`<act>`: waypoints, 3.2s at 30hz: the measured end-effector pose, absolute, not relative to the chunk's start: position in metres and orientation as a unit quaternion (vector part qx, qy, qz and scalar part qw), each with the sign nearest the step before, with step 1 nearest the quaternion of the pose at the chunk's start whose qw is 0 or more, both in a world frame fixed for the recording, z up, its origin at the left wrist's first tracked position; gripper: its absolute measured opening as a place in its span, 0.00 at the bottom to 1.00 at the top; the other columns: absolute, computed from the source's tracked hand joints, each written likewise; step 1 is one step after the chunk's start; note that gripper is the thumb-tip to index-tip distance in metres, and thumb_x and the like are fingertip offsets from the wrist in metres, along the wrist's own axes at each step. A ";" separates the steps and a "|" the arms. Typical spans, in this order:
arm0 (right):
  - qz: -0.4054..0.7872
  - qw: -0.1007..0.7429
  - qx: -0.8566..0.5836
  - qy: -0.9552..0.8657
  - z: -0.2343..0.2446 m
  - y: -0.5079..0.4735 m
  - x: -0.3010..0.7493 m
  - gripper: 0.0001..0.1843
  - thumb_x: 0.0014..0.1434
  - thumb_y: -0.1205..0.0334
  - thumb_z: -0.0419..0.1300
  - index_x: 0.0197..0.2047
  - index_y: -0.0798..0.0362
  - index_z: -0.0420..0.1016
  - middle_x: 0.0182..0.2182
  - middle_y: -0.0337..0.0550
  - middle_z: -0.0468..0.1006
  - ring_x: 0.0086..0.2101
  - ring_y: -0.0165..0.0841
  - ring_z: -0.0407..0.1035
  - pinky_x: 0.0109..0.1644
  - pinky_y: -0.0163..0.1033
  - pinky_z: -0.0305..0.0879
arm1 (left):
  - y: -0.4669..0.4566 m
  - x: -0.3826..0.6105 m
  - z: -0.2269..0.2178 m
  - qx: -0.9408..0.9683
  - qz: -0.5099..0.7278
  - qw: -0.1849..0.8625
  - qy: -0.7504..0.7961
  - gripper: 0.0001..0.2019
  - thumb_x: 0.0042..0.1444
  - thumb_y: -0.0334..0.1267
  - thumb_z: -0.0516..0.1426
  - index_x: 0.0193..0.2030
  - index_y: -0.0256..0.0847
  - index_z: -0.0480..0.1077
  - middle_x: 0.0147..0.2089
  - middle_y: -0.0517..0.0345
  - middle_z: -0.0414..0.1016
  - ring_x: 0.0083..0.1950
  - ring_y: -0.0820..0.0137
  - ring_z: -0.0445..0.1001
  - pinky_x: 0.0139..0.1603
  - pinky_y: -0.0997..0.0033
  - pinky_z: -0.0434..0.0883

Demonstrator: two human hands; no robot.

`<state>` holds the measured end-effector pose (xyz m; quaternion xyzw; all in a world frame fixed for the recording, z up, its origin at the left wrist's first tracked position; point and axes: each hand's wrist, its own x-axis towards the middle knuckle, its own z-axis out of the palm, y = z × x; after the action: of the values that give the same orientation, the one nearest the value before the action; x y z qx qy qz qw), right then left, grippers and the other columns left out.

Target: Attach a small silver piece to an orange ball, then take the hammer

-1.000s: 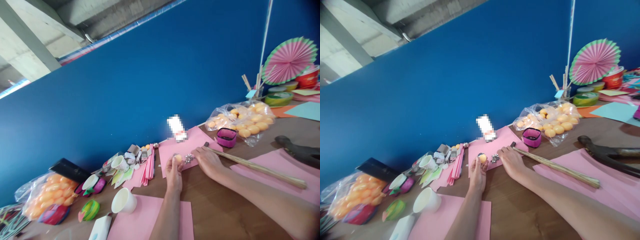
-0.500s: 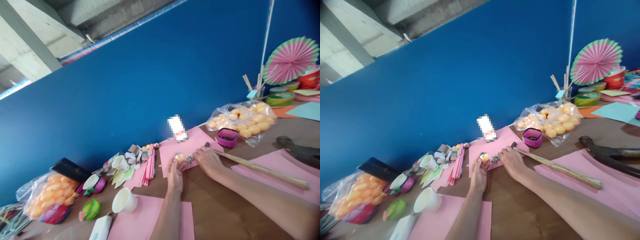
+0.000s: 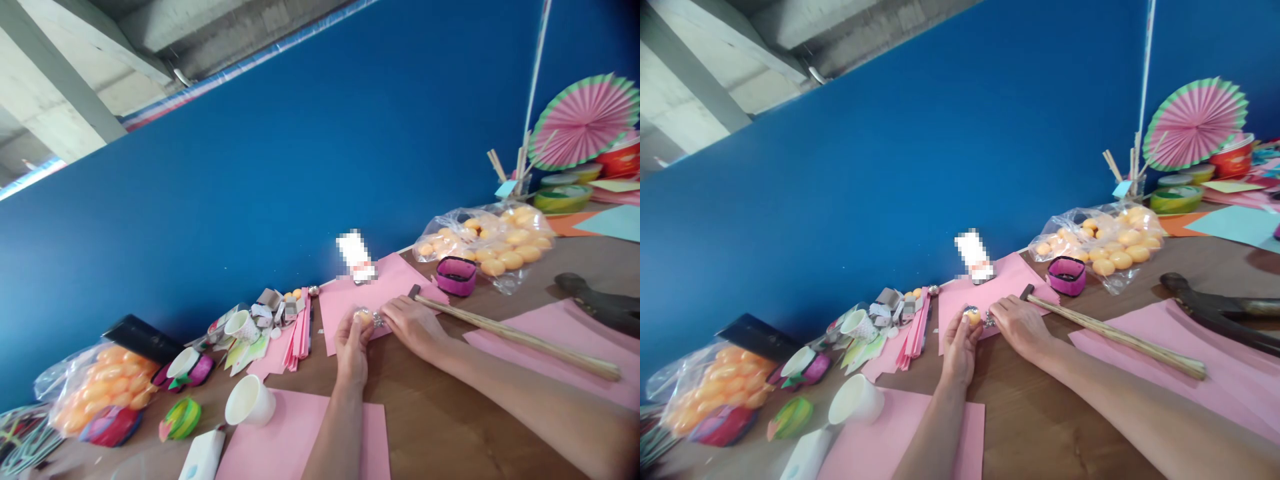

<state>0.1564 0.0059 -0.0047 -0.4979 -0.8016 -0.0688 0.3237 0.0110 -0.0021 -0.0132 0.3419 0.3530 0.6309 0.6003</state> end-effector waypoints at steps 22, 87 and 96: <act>0.090 0.445 -0.418 -0.787 -0.010 0.005 0.154 0.07 0.59 0.66 0.51 0.30 0.53 0.67 0.29 0.42 0.73 0.31 0.32 0.68 0.35 0.35 0.62 | -0.003 0.011 -0.012 0.342 0.624 0.609 0.349 0.21 0.50 0.39 0.57 0.52 0.40 0.64 0.39 0.53 0.74 0.37 0.71 0.74 0.44 0.69 0.68; 0.070 0.450 -0.445 -0.771 -0.013 0.003 0.152 0.07 0.57 0.70 0.50 0.35 0.51 0.67 0.33 0.42 0.74 0.35 0.32 0.69 0.37 0.36 0.63 | -0.001 0.014 -0.011 0.341 0.621 0.596 0.379 0.18 0.46 0.43 0.59 0.44 0.39 0.69 0.41 0.51 0.74 0.39 0.70 0.74 0.43 0.69 0.68; 0.075 0.445 -0.445 -0.774 -0.011 0.002 0.152 0.07 0.58 0.69 0.49 0.35 0.51 0.66 0.31 0.43 0.73 0.34 0.33 0.68 0.36 0.37 0.63 | -0.001 0.013 -0.011 0.345 0.619 0.596 0.378 0.18 0.47 0.43 0.59 0.44 0.38 0.69 0.42 0.51 0.74 0.40 0.69 0.74 0.43 0.68 0.67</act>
<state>0.1522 0.0020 -0.0115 -0.4453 -0.7735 0.0752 0.4447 0.0129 -0.0009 -0.0108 0.3448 0.3780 0.6191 0.5957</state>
